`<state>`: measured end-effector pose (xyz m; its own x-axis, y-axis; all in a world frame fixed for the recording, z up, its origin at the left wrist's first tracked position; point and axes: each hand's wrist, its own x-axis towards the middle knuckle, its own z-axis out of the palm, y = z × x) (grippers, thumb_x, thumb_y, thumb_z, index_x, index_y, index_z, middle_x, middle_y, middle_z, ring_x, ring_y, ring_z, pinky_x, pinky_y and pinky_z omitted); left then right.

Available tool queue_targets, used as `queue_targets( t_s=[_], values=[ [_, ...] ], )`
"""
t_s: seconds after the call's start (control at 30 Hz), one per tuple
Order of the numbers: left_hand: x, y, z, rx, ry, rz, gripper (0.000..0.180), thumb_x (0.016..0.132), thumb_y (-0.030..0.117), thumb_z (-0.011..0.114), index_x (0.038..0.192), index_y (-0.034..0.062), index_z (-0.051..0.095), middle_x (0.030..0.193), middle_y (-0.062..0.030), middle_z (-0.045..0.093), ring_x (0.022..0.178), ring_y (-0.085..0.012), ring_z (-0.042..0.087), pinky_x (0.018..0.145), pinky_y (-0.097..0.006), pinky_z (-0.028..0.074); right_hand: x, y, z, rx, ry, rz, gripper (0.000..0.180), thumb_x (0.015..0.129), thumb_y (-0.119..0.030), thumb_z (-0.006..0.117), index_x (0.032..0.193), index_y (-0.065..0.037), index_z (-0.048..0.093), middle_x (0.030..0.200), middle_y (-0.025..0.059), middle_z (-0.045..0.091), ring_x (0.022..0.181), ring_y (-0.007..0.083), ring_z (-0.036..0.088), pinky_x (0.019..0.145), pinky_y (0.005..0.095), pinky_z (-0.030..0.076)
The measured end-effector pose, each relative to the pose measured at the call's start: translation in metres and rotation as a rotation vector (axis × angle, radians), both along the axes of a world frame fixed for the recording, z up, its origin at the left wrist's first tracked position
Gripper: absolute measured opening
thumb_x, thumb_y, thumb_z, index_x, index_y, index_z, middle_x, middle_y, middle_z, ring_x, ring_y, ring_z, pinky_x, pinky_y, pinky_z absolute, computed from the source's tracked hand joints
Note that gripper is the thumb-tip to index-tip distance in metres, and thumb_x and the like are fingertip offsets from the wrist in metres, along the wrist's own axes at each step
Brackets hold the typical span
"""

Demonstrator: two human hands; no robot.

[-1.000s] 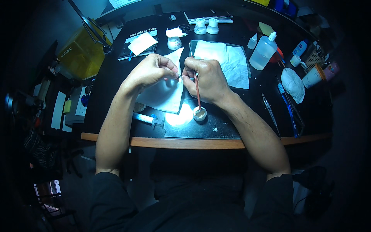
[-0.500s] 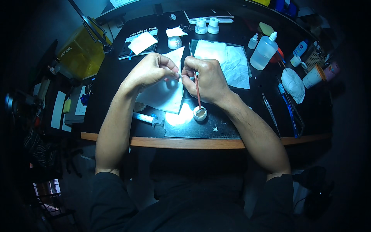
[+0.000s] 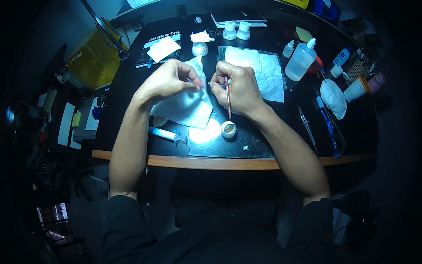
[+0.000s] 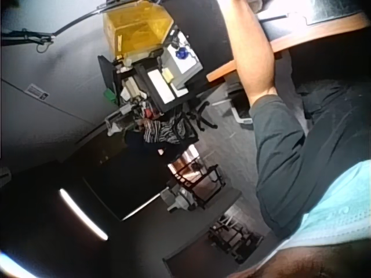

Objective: The person paints small plastic model parts using a fine brush and a small container of beige paint. They handle several pieces, including a semi-circular component and tiny cylindrical parts, applying paint with steady strokes. The person also uses a syringe to dispense a small amount of liquid onto a paper towel.

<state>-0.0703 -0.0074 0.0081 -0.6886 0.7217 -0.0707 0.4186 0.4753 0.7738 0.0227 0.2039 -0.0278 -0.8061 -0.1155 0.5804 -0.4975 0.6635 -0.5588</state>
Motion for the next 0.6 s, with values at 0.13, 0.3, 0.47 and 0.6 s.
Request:
queue_targets(
  t_s=[0.13, 0.3, 0.47, 0.6],
  values=[
    [0.002, 0.000, -0.001, 0.105, -0.058, -0.020, 0.023, 0.086, -0.003, 0.075, 0.109, -0.0002, 0.079, 0.099, -0.0144, 0.080, 0.091, -0.0185, 0.077, 0.091, -0.034, 0.060, -0.002, -0.008, 0.001, 0.021, 0.017, 0.035, 0.016, 0.082, 0.000, 0.073, 0.075, -0.004, 0.060, 0.067, 0.0079, 0.066, 0.061, 0.0179, 0.068, 0.058, 0.0332, 0.050],
    [0.002, 0.003, -0.004, 0.039, 0.183, 0.008, 0.016, 0.082, 0.009, 0.087, 0.098, 0.0044, 0.083, 0.090, -0.0116, 0.081, 0.082, -0.0161, 0.077, 0.082, -0.034, 0.062, -0.002, -0.011, 0.000, 0.004, -0.011, 0.048, 0.024, 0.086, -0.003, 0.078, 0.074, -0.005, 0.058, 0.067, 0.0058, 0.065, 0.062, 0.0122, 0.064, 0.054, 0.0286, 0.046],
    [0.003, 0.004, -0.002, -0.008, 0.195, 0.060, 0.014, 0.080, 0.013, 0.091, 0.091, 0.0069, 0.086, 0.085, -0.0103, 0.081, 0.078, -0.0157, 0.076, 0.078, -0.034, 0.062, -0.007, -0.006, -0.008, -0.115, -0.036, 0.045, 0.028, 0.083, -0.003, 0.081, 0.070, -0.006, 0.056, 0.072, 0.0102, 0.073, 0.071, 0.0161, 0.075, 0.060, 0.0303, 0.054],
    [0.004, 0.005, -0.004, 0.007, 0.175, 0.078, 0.014, 0.081, 0.013, 0.090, 0.093, 0.0065, 0.086, 0.085, -0.0106, 0.081, 0.079, -0.0158, 0.076, 0.079, -0.033, 0.062, -0.008, -0.003, -0.011, -0.127, -0.066, 0.048, 0.029, 0.083, -0.004, 0.082, 0.070, -0.007, 0.056, 0.073, 0.0100, 0.075, 0.072, 0.0152, 0.075, 0.060, 0.0302, 0.055]
  ],
)
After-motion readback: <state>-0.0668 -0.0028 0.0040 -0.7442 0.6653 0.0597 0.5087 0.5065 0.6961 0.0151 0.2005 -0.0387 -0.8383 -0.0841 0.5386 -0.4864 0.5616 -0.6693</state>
